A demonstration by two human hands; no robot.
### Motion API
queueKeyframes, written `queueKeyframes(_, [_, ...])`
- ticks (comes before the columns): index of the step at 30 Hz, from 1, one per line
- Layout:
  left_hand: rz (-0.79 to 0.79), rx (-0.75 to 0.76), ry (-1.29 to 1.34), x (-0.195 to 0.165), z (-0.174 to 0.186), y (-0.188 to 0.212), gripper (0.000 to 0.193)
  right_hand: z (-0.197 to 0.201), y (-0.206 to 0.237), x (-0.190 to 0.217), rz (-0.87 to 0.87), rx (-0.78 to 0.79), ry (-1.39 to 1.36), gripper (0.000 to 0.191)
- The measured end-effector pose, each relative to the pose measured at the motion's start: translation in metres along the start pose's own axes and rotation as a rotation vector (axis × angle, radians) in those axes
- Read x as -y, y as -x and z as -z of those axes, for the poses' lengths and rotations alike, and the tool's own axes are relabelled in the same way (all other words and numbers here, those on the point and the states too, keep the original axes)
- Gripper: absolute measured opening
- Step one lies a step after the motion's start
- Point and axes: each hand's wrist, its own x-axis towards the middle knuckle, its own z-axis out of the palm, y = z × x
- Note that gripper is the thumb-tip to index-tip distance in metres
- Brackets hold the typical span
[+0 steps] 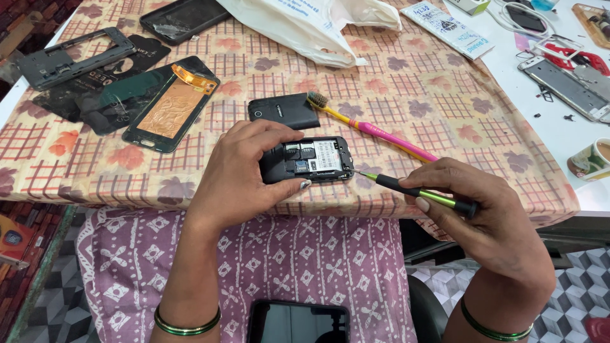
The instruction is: The person uses a screwdriver to remove screws from the back of a disassembled mobile phone. They carefully unscrew multiple fasteners around the device's internal frame and place them on the table.
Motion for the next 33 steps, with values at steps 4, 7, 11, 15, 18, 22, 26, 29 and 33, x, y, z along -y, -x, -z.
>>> queueKeyframes(4, [-0.007,0.001,-0.002,0.001,-0.002,0.0,0.057,-0.001,0.0,0.001,0.023,-0.002,0.028,0.028])
queueKeyframes(7, [-0.022,-0.009,-0.018,0.002,-0.005,0.002,0.059,-0.003,0.002,-0.001,0.033,0.001,0.034,0.03])
queueKeyframes(11, [-0.022,-0.109,-0.017,0.001,-0.012,0.001,0.055,-0.003,0.003,-0.001,0.058,0.003,0.03,0.029])
queueKeyframes(15, [-0.065,-0.242,0.011,-0.006,-0.022,-0.002,0.031,-0.002,0.004,-0.001,0.002,-0.001,0.045,0.029])
queueKeyframes(18, [-0.233,-0.239,0.013,-0.018,-0.034,-0.011,0.021,-0.001,0.005,0.001,-0.079,-0.011,0.072,0.03])
queueKeyframes(22, [-0.432,-0.125,-0.028,-0.039,-0.051,-0.024,0.02,-0.002,0.005,0.007,0.02,-0.02,0.09,0.031])
queueKeyframes(26, [-0.52,-0.045,-0.023,-0.05,-0.055,-0.032,0.022,-0.005,0.004,0.015,0.075,-0.038,0.118,0.032])
queueKeyframes(29, [-0.514,0.004,-0.016,-0.053,-0.056,-0.036,0.018,-0.007,0.005,0.019,-0.008,-0.059,0.169,0.033])
queueKeyframes(33, [-0.474,0.03,-0.013,-0.051,-0.054,-0.036,0.014,-0.012,0.002,0.023,0.048,-0.095,0.166,0.034])
